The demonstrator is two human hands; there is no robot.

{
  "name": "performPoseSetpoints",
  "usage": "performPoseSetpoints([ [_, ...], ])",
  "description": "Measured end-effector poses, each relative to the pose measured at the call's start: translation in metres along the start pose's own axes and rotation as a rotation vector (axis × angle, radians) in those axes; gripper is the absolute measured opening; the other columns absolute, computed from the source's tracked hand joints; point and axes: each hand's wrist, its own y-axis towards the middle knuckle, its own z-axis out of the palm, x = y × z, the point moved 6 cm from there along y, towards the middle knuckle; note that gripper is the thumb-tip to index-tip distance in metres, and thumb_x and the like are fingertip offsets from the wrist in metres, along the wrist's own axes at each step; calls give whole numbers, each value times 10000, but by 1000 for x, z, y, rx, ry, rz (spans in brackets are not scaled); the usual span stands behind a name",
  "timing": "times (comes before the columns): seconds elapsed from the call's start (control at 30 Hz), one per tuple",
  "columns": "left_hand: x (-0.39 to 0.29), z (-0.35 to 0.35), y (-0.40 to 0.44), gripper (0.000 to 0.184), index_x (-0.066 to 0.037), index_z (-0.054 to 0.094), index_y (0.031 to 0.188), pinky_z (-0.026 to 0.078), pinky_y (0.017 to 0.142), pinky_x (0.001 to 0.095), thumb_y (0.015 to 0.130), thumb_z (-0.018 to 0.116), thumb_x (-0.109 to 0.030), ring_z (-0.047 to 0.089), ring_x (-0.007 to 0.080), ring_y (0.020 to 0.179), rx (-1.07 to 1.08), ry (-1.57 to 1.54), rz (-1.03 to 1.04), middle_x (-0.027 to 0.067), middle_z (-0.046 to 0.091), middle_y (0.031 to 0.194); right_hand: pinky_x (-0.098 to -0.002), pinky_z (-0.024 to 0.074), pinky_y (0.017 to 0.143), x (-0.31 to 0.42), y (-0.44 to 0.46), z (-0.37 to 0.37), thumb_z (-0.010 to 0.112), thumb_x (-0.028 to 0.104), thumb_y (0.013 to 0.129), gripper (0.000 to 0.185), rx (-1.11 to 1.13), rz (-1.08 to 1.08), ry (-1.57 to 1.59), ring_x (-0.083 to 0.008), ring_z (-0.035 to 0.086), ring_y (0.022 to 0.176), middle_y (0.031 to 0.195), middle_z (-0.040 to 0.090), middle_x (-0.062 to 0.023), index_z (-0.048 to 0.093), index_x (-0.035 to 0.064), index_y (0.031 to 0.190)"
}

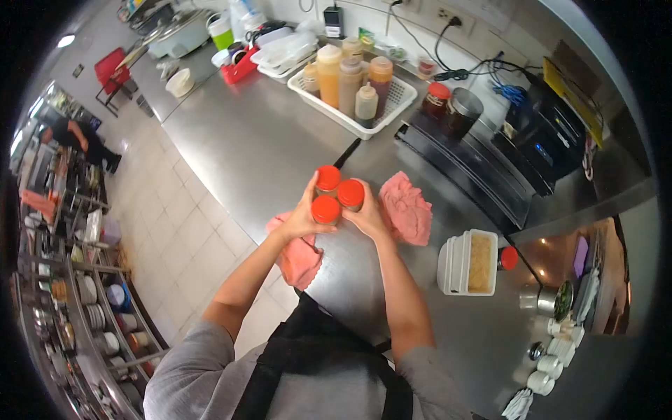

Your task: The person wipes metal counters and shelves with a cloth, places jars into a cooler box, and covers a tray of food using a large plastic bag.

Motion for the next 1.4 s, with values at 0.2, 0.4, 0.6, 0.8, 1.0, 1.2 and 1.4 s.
performPoseSetpoints([
  [0.2, -13, 2, -25, 1116, -61, 166, 1477, 456, 972, 423, 629, 858, -278, 553, 384, 1153, -227, -112, -204, 236, 528, 1280, -371, 413, 960, 4, -32, -18, 799, 109, 681, 673, -58, -82, -24, -239, 521, 1116, 1181, 535, -116, 455, 38, 1255],
  [0.4, -22, -4, -36, 765, -23, 421, 1230, 502, 861, 396, 656, 850, -289, 620, 325, 1019, -481, -32, -221, 191, 606, 1105, -356, 420, 933, 27, -53, -26, 755, 62, 720, 553, -37, -53, 69, -213, 528, 1053, 1137, 529, -91, 458, 4, 1183],
  [0.6, -106, -32, -81, 608, -54, 431, 1238, 426, 951, 332, 794, 760, -308, 513, 168, 1132, -576, -689, -100, 63, 552, 1144, -380, 342, 1070, 59, -94, -23, 712, 72, 749, 772, 126, -28, 275, -253, 448, 1255, 1366, 443, -142, 312, -9, 1405],
  [0.8, -149, -26, -196, 611, -84, 304, 1336, 395, 999, 333, 886, 668, -277, 503, 148, 1155, -575, -1206, -118, 40, 543, 1172, -350, 377, 1012, 103, -133, 22, 721, 198, 808, 692, 468, -120, 292, -230, 490, 1170, 1285, 487, -118, 373, -13, 1368],
  [1.0, -152, -37, -343, 490, -131, 341, 1246, 412, 983, 340, 906, 650, -303, 509, 145, 1155, -869, -1008, -231, 37, 522, 1241, -374, 365, 1038, 175, -193, 120, 757, 178, 727, 785, 745, -105, 362, -243, 473, 1206, 1309, 463, -122, 354, -8, 1374],
  [1.2, -181, -46, -455, 576, -138, 394, 1324, 406, 1002, 367, 919, 537, -522, 500, 149, 1177, -1409, -1349, -24, 26, 502, 1297, -364, 378, 1023, 256, -287, 223, 787, 145, 693, 787, 982, -179, 424, -231, 472, 1197, 1293, 468, -117, 381, 0, 1352],
  [1.4, -200, -30, -522, 667, -101, 487, 1279, 460, 950, 374, 901, 441, -649, 563, 175, 1099, -1622, -1495, -3, 56, 576, 1223, -355, 409, 993, 295, -376, 279, 855, 122, 647, 807, 1092, -338, 358, -222, 498, 1164, 1261, 480, -111, 419, 5, 1317],
])
